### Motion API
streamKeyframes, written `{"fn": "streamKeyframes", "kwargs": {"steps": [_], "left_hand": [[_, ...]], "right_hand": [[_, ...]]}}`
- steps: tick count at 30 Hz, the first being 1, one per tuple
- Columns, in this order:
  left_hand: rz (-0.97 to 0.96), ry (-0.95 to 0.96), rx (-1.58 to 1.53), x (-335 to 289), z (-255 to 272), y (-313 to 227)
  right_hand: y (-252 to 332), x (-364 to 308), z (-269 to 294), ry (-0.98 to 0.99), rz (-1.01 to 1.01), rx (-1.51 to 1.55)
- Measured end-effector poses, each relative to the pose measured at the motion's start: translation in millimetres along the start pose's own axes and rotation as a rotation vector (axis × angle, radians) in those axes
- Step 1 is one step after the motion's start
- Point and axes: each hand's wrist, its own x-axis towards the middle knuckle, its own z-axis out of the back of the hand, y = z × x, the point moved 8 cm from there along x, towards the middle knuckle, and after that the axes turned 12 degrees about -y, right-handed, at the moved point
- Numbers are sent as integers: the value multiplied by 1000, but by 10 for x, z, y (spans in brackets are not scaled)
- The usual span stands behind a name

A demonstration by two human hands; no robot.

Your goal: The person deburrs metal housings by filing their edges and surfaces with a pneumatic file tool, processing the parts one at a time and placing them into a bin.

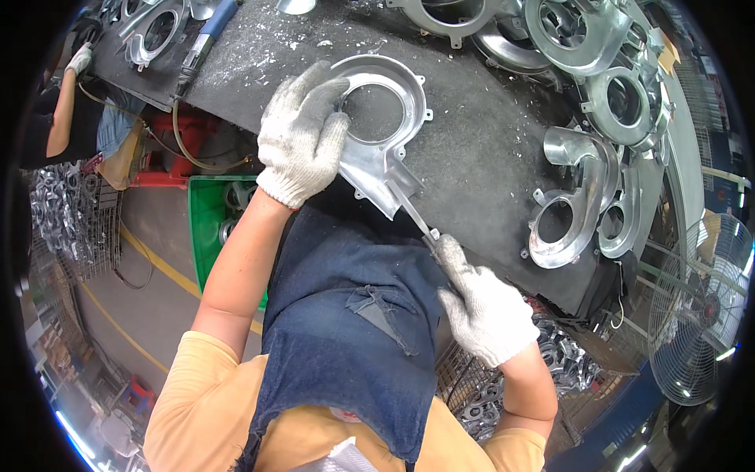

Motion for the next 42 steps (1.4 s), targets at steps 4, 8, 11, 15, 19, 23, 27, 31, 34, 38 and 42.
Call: {"fn": "streamKeyframes", "kwargs": {"steps": [4, 8, 11, 15, 19, 23, 27, 31, 34, 38, 42], "left_hand": [[-9, 0, 16, 7, -48, -75], [-16, -59, 35, -77, -84, -44], [-23, -70, 49, -97, -83, -36], [-36, -102, 17, -69, -69, -67], [-14, -50, -9, -20, -35, -104], [-37, -72, -14, -24, -21, -95], [-54, -66, -25, 43, 18, -15], [-69, 85, -123, 358, -25, 223], [-97, 260, -45, 341, -208, 321], [-113, 196, 49, 218, -224, 350], [-132, 167, 63, 238, -226, 346]], "right_hand": [[72, -5, 22, -95, 37, 109], [219, 193, 52, -98, 44, -67], [327, 243, 68, -39, -12, -50], [340, 241, 141, -130, -53, -81], [428, 241, 116, -51, -128, -60], [411, 214, 131, -180, -84, 14], [392, 291, 114, -100, -101, -32], [315, 294, 209, -106, 50, 79], [401, 508, 236, -55, 94, 14], [412, 567, 256, -28, 197, -28], [370, 550, 255, -20, 204, -80]]}}
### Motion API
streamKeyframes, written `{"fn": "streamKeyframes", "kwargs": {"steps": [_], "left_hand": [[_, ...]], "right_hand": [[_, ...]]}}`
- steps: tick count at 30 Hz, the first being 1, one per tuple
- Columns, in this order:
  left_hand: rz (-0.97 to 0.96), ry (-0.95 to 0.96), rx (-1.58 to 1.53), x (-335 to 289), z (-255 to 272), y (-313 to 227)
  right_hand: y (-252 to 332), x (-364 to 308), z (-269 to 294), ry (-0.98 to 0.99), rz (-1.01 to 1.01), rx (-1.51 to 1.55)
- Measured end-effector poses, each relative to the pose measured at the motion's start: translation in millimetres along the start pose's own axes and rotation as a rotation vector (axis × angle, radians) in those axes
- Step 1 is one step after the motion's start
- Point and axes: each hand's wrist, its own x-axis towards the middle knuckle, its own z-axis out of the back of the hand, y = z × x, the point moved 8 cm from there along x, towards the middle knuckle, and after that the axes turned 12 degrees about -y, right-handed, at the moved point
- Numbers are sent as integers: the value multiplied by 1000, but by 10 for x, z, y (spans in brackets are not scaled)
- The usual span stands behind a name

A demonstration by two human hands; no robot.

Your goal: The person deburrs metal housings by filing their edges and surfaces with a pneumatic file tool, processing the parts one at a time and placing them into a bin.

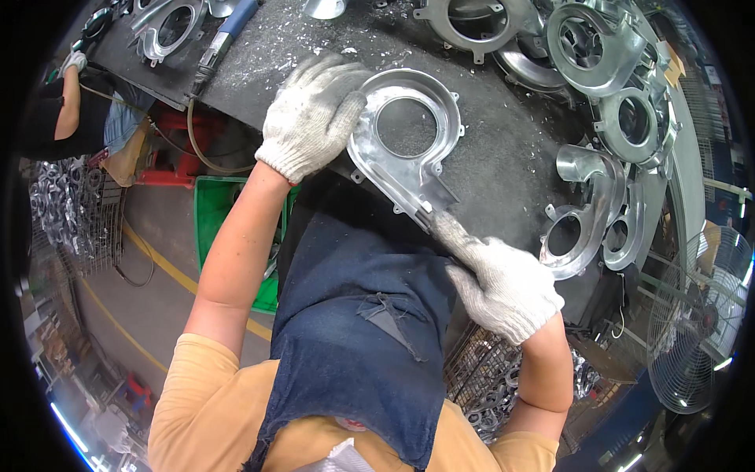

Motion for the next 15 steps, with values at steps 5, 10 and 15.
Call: {"fn": "streamKeyframes", "kwargs": {"steps": [5, 10, 15], "left_hand": [[22, -54, -33, 22, 57, 32], [70, -134, -149, 27, 90, 92], [107, -61, -187, 79, 133, 56]], "right_hand": [[-23, 50, -64, -30, 25, 50], [-32, 7, -86, 20, -24, 30], [135, 268, -28, -74, -27, 70]]}}
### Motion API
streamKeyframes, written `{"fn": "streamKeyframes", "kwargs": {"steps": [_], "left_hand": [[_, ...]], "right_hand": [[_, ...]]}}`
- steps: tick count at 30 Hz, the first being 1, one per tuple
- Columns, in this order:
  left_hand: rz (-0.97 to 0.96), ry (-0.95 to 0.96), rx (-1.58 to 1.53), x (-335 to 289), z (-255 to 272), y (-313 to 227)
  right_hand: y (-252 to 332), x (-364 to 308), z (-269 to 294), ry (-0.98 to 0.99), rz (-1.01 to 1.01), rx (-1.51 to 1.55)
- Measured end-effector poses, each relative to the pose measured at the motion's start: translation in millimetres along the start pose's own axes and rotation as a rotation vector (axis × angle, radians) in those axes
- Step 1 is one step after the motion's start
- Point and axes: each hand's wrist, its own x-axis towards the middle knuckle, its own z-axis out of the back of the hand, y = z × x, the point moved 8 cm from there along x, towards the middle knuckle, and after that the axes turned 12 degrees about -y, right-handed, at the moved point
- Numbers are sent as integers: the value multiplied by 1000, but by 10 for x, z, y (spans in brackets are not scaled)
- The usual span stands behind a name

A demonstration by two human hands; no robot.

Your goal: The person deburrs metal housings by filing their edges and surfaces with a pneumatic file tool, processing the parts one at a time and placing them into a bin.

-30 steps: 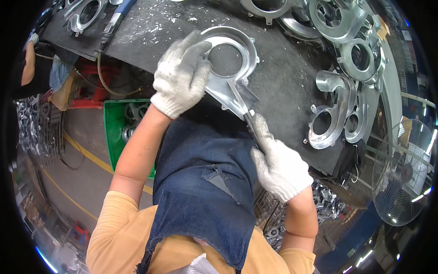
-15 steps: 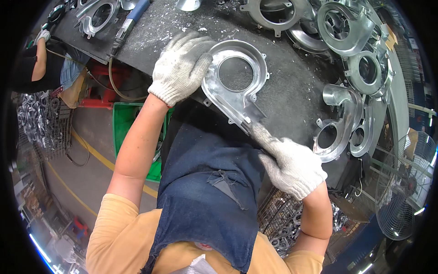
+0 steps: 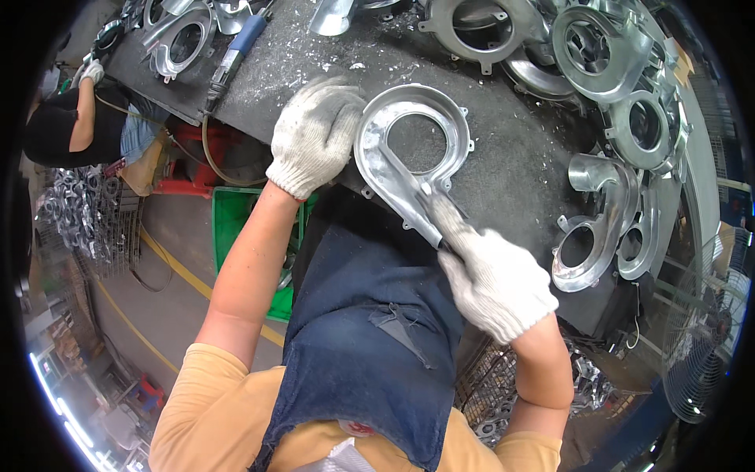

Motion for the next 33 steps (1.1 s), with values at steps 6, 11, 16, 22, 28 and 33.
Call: {"fn": "streamKeyframes", "kwargs": {"steps": [6, 11, 16, 22, 28, 33], "left_hand": [[33, 20, -42, -13, 4, 22], [-24, -33, -8, -30, 7, 4], [-36, -58, 1, -34, 22, 19], [-27, -32, -16, -22, 52, 5], [-14, -2, -29, -14, 10, -13], [-26, -21, -37, -30, 28, -9]], "right_hand": [[103, 186, 54, 44, -138, -28], [55, 155, 10, 53, -63, 0], [-6, 349, 34, -67, 2, 68], [89, 407, 170, 9, 0, -16], [-55, 382, 149, 15, -68, 50], [-50, 375, 171, 5, -67, -2]]}}
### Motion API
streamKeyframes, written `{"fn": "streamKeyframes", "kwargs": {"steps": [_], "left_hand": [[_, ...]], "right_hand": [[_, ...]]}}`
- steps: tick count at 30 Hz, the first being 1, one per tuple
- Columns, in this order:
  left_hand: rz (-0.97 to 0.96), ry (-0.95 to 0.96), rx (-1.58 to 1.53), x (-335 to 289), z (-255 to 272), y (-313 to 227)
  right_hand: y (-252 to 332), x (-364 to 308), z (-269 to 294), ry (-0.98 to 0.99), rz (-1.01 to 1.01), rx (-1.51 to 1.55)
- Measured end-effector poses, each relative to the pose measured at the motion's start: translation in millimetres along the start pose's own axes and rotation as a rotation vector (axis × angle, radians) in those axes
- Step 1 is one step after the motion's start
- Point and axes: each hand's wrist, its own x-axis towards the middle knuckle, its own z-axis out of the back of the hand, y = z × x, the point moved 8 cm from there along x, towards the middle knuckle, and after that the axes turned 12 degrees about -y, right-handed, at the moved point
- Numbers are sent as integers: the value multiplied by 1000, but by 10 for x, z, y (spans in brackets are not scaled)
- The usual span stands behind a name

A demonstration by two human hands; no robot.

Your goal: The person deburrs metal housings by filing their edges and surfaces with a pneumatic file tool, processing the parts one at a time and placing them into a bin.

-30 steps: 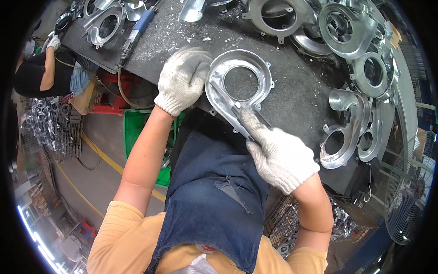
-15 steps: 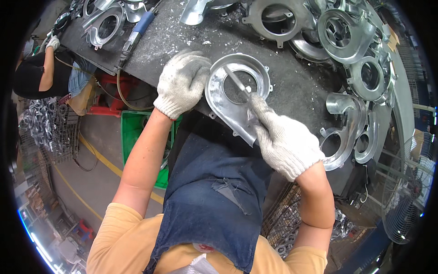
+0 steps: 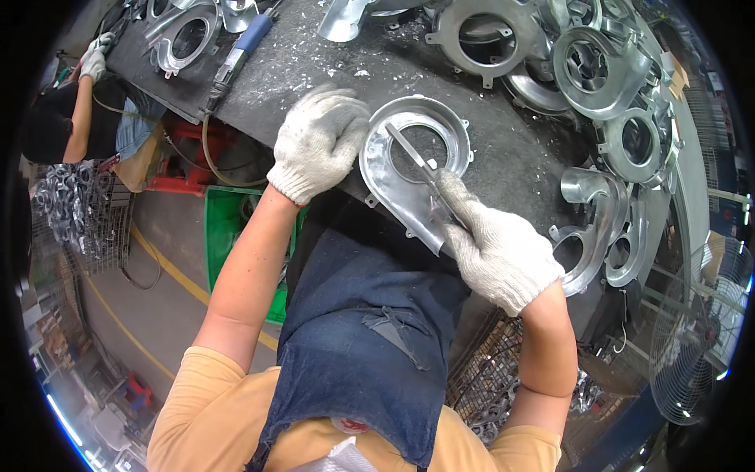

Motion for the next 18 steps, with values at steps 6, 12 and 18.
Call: {"fn": "streamKeyframes", "kwargs": {"steps": [6, 12, 18], "left_hand": [[34, 47, -45, 7, -19, 12], [-16, 127, 5, 26, -2, -110], [-23, 156, -5, -6, -51, -68]], "right_hand": [[-155, 39, 103, -10, -167, -14], [-220, 93, 140, 11, -184, 48], [-220, 113, 195, 51, -199, -71]]}}
